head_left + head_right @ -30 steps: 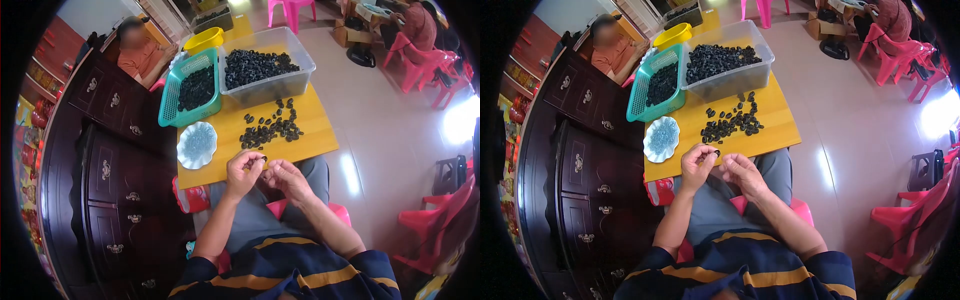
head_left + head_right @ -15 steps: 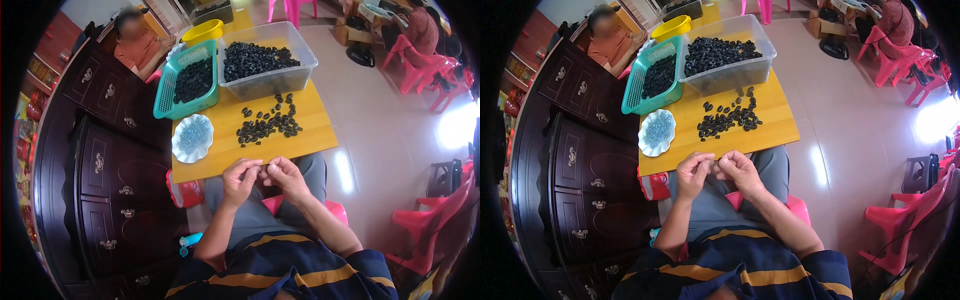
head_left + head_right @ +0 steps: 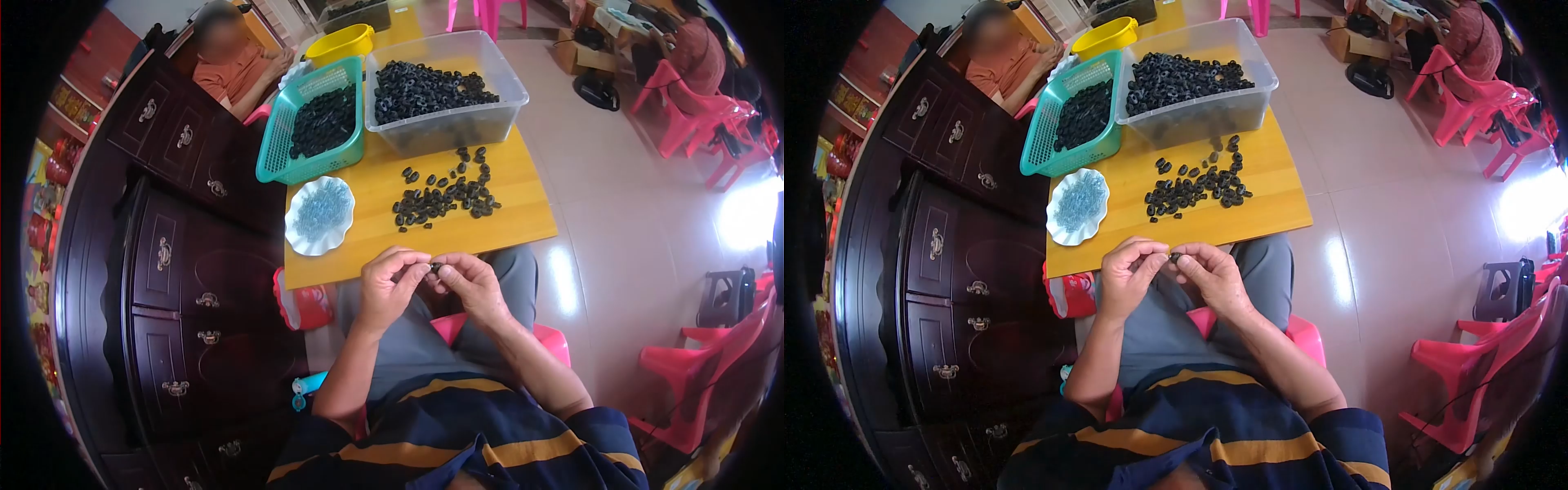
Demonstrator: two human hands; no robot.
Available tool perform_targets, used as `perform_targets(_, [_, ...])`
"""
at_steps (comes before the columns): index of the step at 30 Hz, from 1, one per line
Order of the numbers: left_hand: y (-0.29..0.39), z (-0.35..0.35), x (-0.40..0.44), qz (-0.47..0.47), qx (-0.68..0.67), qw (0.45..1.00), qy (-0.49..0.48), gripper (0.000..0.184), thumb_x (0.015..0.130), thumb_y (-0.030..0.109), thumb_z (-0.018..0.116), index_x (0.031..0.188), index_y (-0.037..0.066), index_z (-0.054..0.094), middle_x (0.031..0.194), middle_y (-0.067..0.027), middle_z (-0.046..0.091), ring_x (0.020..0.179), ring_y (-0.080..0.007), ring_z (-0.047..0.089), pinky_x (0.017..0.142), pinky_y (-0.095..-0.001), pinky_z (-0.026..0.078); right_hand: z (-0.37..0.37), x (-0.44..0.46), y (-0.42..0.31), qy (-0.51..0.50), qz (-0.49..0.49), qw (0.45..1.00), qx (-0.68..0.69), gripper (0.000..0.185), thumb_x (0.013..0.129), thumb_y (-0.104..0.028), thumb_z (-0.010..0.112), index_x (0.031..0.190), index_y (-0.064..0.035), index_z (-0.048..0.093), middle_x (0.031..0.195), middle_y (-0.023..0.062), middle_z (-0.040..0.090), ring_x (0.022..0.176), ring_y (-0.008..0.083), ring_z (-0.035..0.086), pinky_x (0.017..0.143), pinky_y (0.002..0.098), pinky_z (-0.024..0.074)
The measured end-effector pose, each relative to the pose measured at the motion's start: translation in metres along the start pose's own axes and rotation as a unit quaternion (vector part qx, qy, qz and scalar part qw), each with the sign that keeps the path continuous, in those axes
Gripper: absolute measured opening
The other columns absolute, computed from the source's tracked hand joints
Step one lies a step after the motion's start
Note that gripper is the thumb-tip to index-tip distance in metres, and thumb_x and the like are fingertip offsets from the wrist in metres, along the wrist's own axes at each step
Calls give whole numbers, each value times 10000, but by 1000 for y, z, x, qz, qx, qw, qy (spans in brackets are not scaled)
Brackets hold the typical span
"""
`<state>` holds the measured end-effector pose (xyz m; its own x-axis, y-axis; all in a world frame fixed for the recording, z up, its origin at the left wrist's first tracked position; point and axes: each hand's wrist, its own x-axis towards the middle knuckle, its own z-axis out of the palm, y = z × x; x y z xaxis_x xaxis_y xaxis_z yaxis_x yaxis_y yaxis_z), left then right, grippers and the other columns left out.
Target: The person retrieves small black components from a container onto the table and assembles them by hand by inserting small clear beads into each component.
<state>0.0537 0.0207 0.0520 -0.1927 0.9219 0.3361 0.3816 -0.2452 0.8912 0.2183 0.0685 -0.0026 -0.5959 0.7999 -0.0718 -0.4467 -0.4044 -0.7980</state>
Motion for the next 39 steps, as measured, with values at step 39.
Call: perform_targets(39, [-74, 25, 26, 48, 284, 958, 1, 133, 857, 84, 681, 980, 70, 631, 872, -109, 645, 765, -322, 660, 665, -413, 535, -2, 1, -5, -1, 82, 996, 38, 174, 1026, -144, 573, 1137, -23, 634, 986, 48, 699, 852, 87, 639, 792, 217, 528])
